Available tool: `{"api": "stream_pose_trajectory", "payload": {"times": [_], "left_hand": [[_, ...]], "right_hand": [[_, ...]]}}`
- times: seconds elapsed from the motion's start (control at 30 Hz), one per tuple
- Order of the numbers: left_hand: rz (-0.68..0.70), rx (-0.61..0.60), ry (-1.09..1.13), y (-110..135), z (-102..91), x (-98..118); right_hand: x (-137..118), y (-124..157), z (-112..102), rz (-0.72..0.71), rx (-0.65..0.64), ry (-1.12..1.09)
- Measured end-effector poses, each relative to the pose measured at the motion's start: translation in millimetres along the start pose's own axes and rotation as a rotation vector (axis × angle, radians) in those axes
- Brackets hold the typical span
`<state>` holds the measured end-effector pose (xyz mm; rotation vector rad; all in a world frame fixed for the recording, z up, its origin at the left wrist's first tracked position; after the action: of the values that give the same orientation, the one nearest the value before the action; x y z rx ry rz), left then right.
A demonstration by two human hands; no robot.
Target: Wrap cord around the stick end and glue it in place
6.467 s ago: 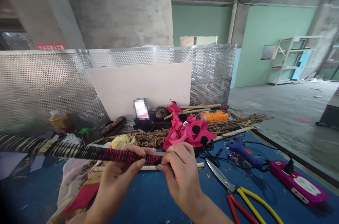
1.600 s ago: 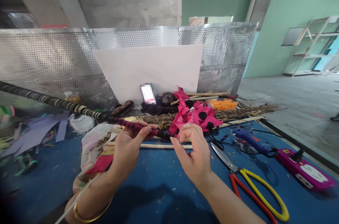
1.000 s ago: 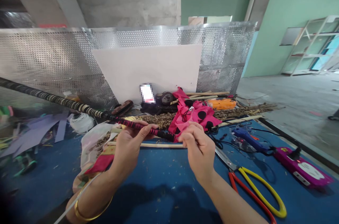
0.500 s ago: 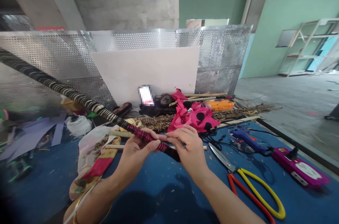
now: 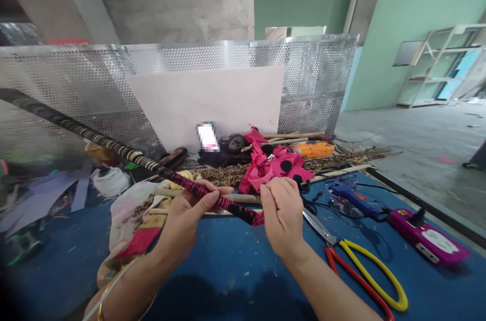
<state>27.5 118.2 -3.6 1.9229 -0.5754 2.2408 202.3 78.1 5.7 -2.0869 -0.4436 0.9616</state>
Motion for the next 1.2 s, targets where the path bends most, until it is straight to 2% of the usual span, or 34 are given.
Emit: {"api": "stream_pose_trajectory", "payload": {"times": [0.17, 0.23, 0.33, 0.4, 0.47, 0.6, 0.67, 0.77, 0.87, 1.0, 1.07, 1.2], "left_hand": [[-0.005, 0.082, 0.011, -2, -5.6, 0], [-0.003, 0.098, 0.003, -3, -5.4, 1], [0.010, 0.128, -0.025, -3, -6.8, 2], [0.021, 0.141, -0.033, -3, -8.9, 1], [0.047, 0.107, -0.007, -4, -9.4, 0], [0.079, -0.079, 0.074, -6, -1.6, 2], [0.062, -0.106, 0.073, -5, 0.9, 3], [0.057, -0.027, 0.052, -4, -1.0, 6], [0.057, 0.045, 0.044, -3, -3.2, 8], [0.068, 0.074, 0.031, -2, -3.5, 8], [0.079, 0.068, 0.021, -2, -2.4, 9], [0.106, 0.071, 0.001, 0, -1.8, 10]], "right_hand": [[-1, -3, -6, 0.024, 0.008, -0.001], [-2, -4, 2, 0.031, -0.103, -0.036], [-7, -2, 21, 0.014, -0.355, -0.067], [-7, 0, 27, 0.059, -0.415, -0.080], [-1, 0, 29, 0.161, -0.423, -0.159], [16, 5, 36, 0.449, -0.482, -0.501], [20, 5, 37, 0.491, -0.493, -0.605], [16, 1, 32, 0.386, -0.475, -0.529], [3, -3, 24, 0.171, -0.410, -0.285], [-13, -2, 17, -0.075, -0.275, 0.051], [-16, 0, 18, -0.117, -0.253, 0.098], [-13, 2, 22, -0.076, -0.297, -0.022]]}}
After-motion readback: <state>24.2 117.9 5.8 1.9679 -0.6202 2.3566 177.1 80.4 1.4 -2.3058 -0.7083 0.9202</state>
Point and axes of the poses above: each hand's wrist, its own y-axis away from the middle knuckle, its own z-axis out of the palm, x = y × z, the point moved 6 cm from there along -y, towards the middle knuckle, and after that the axes turned 11 degrees about -x, right-handed, at the moved point
